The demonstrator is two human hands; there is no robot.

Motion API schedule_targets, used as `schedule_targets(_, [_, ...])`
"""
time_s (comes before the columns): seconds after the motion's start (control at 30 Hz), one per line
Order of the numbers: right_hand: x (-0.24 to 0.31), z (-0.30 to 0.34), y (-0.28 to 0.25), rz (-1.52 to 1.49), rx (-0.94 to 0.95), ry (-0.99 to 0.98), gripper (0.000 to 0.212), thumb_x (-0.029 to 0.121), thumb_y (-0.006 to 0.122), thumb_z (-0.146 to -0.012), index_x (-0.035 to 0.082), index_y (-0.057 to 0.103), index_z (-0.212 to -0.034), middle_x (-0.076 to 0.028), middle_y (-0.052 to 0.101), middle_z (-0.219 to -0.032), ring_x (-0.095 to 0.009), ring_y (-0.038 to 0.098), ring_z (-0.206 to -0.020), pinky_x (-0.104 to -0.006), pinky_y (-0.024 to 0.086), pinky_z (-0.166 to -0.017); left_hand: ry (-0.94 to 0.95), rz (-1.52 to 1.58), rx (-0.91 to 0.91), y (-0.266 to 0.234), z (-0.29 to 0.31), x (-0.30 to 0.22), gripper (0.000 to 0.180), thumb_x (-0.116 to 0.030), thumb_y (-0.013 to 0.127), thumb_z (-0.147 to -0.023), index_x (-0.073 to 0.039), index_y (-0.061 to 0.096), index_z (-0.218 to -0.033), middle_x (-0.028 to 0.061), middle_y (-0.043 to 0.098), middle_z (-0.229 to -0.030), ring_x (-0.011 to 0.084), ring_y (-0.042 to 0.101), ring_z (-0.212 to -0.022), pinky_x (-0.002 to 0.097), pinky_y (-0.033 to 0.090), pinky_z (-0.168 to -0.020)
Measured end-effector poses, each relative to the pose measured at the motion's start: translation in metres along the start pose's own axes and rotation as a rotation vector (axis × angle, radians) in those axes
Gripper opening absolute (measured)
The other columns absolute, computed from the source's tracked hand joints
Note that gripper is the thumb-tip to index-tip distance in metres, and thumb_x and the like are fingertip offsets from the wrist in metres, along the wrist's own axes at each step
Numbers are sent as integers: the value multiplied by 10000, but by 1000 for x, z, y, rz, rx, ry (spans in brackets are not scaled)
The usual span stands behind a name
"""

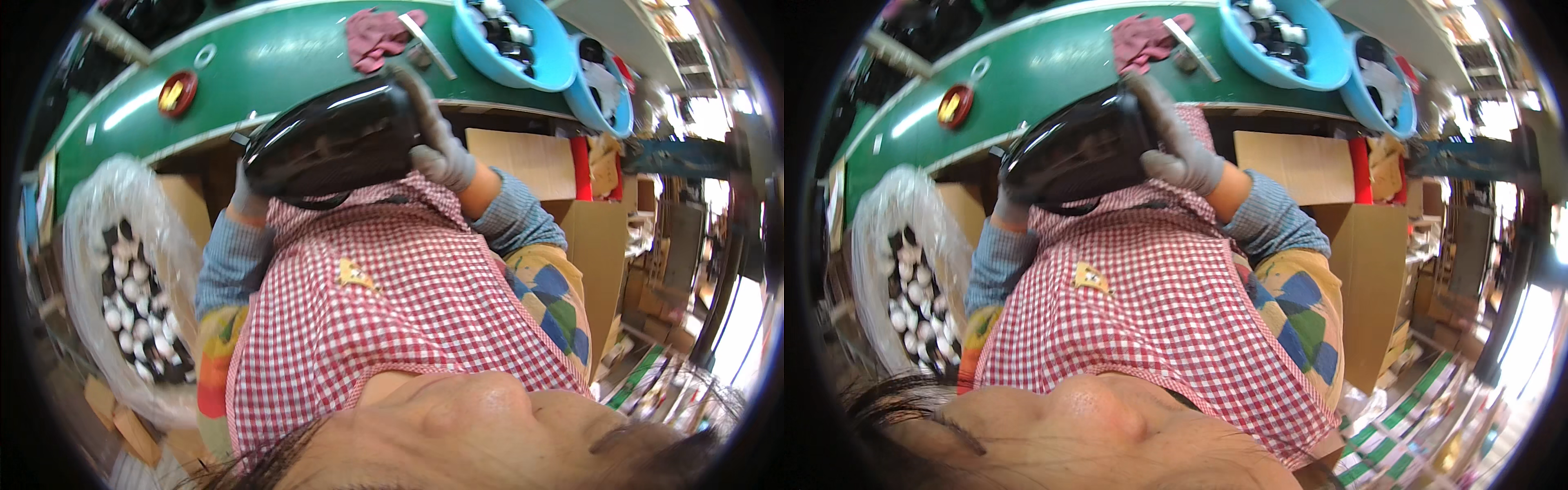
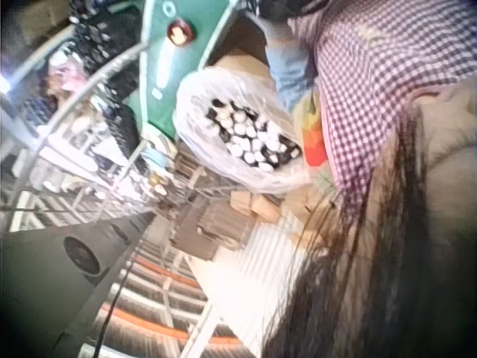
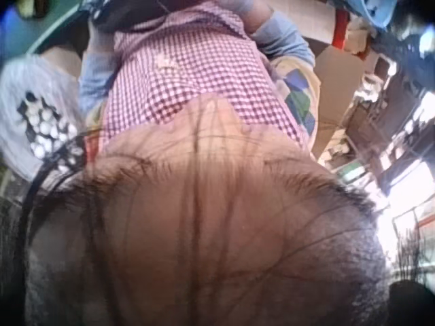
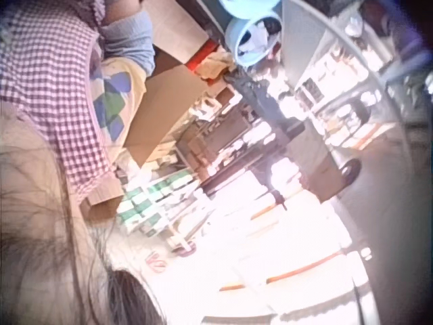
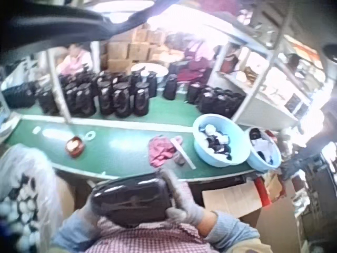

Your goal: The person repeatedly picks up black kettles, inserts a metal spout into the opening, and places the assembled kettles on a green workbench. The person handles the kettles one at a time and uses a pink cloth to wipe the work surface between items.

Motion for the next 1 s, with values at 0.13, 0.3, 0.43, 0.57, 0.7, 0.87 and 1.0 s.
schedule_targets(0.13, [7, -4, 12, -303, -43, 143, 902, 318, 573, -954, -4, 97, -1650, -187, 171, -1689, -293, 129, -1580, -410, 83, -1268, 331, -1268, -82, -1, 9, -16, 494, -276, 662, -982, 13, 582, -1374, 149, 663, -1337, 311, 646, -1216, 482, 487, -1102])
schedule_targets(0.3, [28, -10, 19, -83, -145, 97, 895, 417, 585, -962, 7, 169, -1640, -252, 240, -1648, -367, 221, -1547, -452, 172, -1253, 527, -1798, -43, -7, 3, -1, 487, -197, 805, -856, -53, 665, -1300, 92, 714, -1244, 287, 671, -1161, 436, 509, -1050])
schedule_targets(0.43, [32, -15, 7, 345, -30, -171, 973, 610, 638, -852, -20, 388, -1550, -325, 346, -1543, -504, 351, -1432, -558, 282, -1188, -133, -871, 35, 30, -10, 22, 769, -330, 672, -995, -115, 283, -1622, 115, 366, -1631, 258, 325, -1517, 397, 240, -1266])
schedule_targets(0.57, [61, -36, 3, 494, 99, -425, 961, 643, 748, -672, 109, 553, -1447, -277, 446, -1471, -491, 439, -1344, -618, 369, -1063, -280, -1111, 311, 71, -34, 18, 968, -475, 731, -918, -207, 169, -1658, 64, 222, -1691, 258, 193, -1572, 403, 175, -1287])
schedule_targets(0.7, [59, -45, -4, 520, 214, -555, 942, 627, 777, -640, 168, 567, -1436, -246, 458, -1482, -479, 446, -1342, -627, 374, -1038, -35, -1345, 475, 102, -49, 27, 754, -397, 689, -973, -171, 334, -1597, 85, 415, -1589, 256, 406, -1457, 420, 325, -1234])
schedule_targets(0.87, [9, -42, -25, 378, 130, -288, 1050, 741, 646, -799, 55, 401, -1555, -302, 278, -1612, -514, 270, -1476, -610, 205, -1191, 105, -1176, 224, 57, -45, 0, 528, -312, 529, -1072, -50, 445, -1522, 144, 495, -1541, 260, 508, -1385, 429, 410, -1183])
schedule_targets(1.0, [10, -44, -15, 55, 37, -50, 1040, 628, 585, -926, 16, 155, -1649, -247, 197, -1678, -406, 185, -1550, -496, 134, -1254, 192, -348, -74, -5, -22, -5, 502, -262, 575, -1057, 1, 480, -1474, 175, 573, -1463, 271, 585, -1303, 441, 452, -1144])
Point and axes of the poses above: each hand's wrist, its own z-axis away from the middle knuckle, its own y-axis out of the palm, x = y × z, the point moved 1 cm from there along -z, towards the middle knuckle
